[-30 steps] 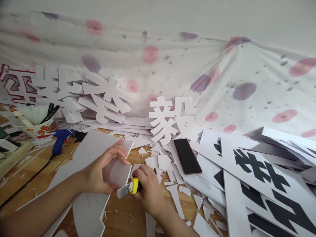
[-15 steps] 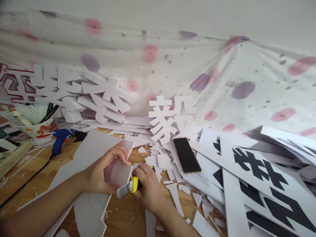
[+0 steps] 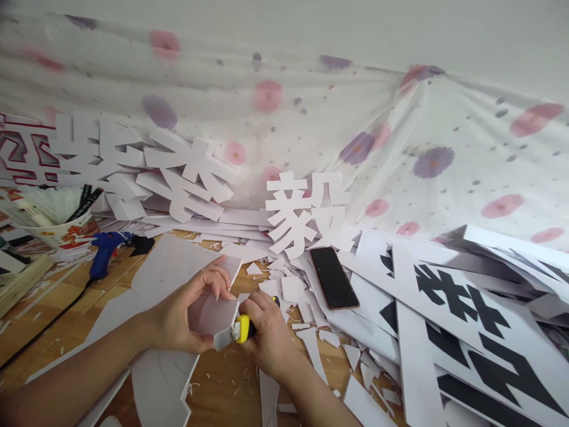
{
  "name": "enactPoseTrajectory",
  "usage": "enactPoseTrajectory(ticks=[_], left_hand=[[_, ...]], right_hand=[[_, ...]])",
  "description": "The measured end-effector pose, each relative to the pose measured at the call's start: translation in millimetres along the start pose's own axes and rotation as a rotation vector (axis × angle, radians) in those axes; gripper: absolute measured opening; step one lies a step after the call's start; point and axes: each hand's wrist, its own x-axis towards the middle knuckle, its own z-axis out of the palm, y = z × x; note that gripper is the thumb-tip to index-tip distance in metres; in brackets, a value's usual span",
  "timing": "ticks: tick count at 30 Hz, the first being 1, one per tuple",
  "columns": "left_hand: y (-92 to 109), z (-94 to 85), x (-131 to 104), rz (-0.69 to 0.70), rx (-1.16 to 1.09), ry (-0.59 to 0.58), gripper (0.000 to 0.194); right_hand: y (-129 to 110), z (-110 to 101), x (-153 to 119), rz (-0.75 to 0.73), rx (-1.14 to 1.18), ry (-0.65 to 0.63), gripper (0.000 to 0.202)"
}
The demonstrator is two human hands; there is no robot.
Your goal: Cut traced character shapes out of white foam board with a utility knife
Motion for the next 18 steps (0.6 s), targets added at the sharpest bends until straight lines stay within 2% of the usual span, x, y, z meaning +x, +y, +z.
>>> enactPoseTrajectory(ticks=[11, 18], left_hand=[[-3.6, 6.5, -0.7, 0.04, -0.011, 0.017, 0.052], [-2.5, 8.6, -1.1, 0.053, 0.012, 0.02, 0.05]], right_hand=[[6.3, -5.7, 3.6, 0.041, -0.012, 0.032, 0.014], [3.9, -6.6, 2.6, 0.01, -0.011, 0.014, 0.012]])
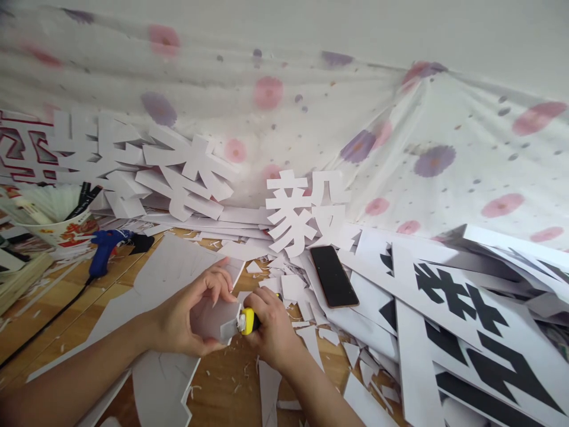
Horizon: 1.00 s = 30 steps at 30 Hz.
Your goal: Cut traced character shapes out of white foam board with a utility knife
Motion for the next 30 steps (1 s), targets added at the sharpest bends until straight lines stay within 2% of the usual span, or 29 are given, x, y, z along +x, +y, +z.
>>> enactPoseTrajectory(ticks=[6, 16, 26, 30], left_hand=[[0.9, 0.8, 1.3, -0.001, -0.005, -0.018, 0.048], [2.3, -0.6, 0.9, 0.012, 0.005, -0.015, 0.049], [1.1, 2.0, 1.3, 0.016, 0.006, -0.011, 0.048], [1.4, 2.2, 0.7, 0.027, 0.017, -0.01, 0.048]], right_hand=[[3.2, -1.9, 1.1, 0.037, -0.016, 0.014, 0.012], [-3.6, -3.6, -2.5, -0.029, 0.011, -0.037, 0.014], [0.7, 0.2, 0.1, 0.035, -0.019, 0.046, 0.011], [-1.8, -2.1, -0.8, -0.01, 0.011, 0.002, 0.01]])
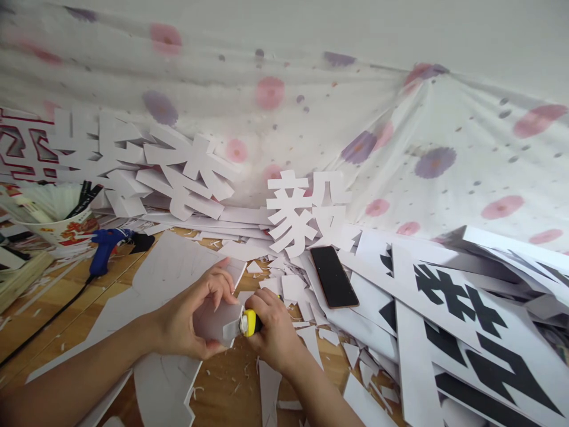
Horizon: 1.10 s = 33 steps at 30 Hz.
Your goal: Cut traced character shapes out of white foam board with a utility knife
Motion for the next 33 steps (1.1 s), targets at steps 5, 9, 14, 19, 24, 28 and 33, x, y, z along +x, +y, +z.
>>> enactPoseTrajectory(ticks=[5, 9, 14, 19, 24, 28, 33], left_hand=[[-1, 0.5, 0, -0.006, 0.004, 0.007, 0.049], [0, 0.4, 0, -0.015, 0.004, 0.005, 0.046], [0, 0.2, 0, -0.008, 0.004, 0.008, 0.046], [0, 1.5, 0, -0.006, -0.011, -0.001, 0.047], [4, 1.1, 1, 0.001, -0.022, -0.003, 0.045], [6, 1.5, 0, 0.029, -0.036, -0.01, 0.047], [5, -1.0, 2, 0.025, 0.021, -0.007, 0.046]], right_hand=[[0, 0, 0, 0.011, -0.001, -0.014, 0.013], [5, 2, 0, 0.049, -0.017, 0.006, 0.013], [10, 3, 0, 0.076, -0.04, 0.019, 0.013], [4, 0, 0, 0.055, -0.009, -0.016, 0.013], [6, -2, 2, 0.077, 0.013, -0.01, 0.013], [13, -5, 2, 0.153, 0.022, 0.044, 0.011], [16, -8, -1, 0.231, 0.018, 0.088, 0.008]])
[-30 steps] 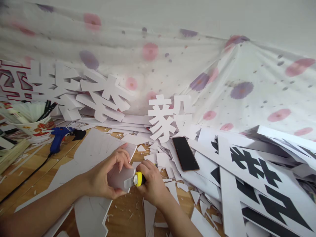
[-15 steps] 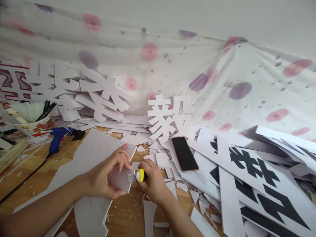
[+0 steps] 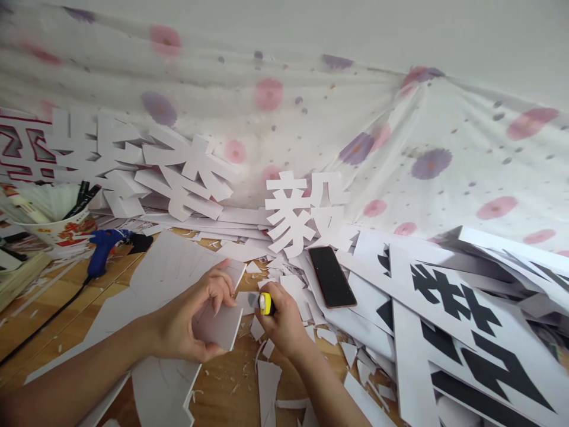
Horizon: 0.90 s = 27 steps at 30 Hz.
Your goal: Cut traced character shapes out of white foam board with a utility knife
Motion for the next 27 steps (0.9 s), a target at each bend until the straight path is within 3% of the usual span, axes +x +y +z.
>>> enactPoseTrajectory(ticks=[9, 15, 21, 27], left_hand=[[1, -13.0, 6, -0.006, 0.301, -0.025, 0.048], [-19, -12.3, 14, 0.019, 0.48, -0.052, 0.032], [-40, -10.4, 40, -0.167, 0.565, 0.057, 0.03], [-54, -14.2, 55, -0.479, 0.591, 0.182, 0.026]], right_hand=[[0, -3, 1, 0.149, 0.072, 0.049, 0.018], [4, -3, -3, 0.161, 0.061, 0.05, 0.02], [14, -8, -2, 0.269, 0.119, 0.123, 0.02], [9, -14, 0, 0.387, 0.506, 0.092, 0.026]])
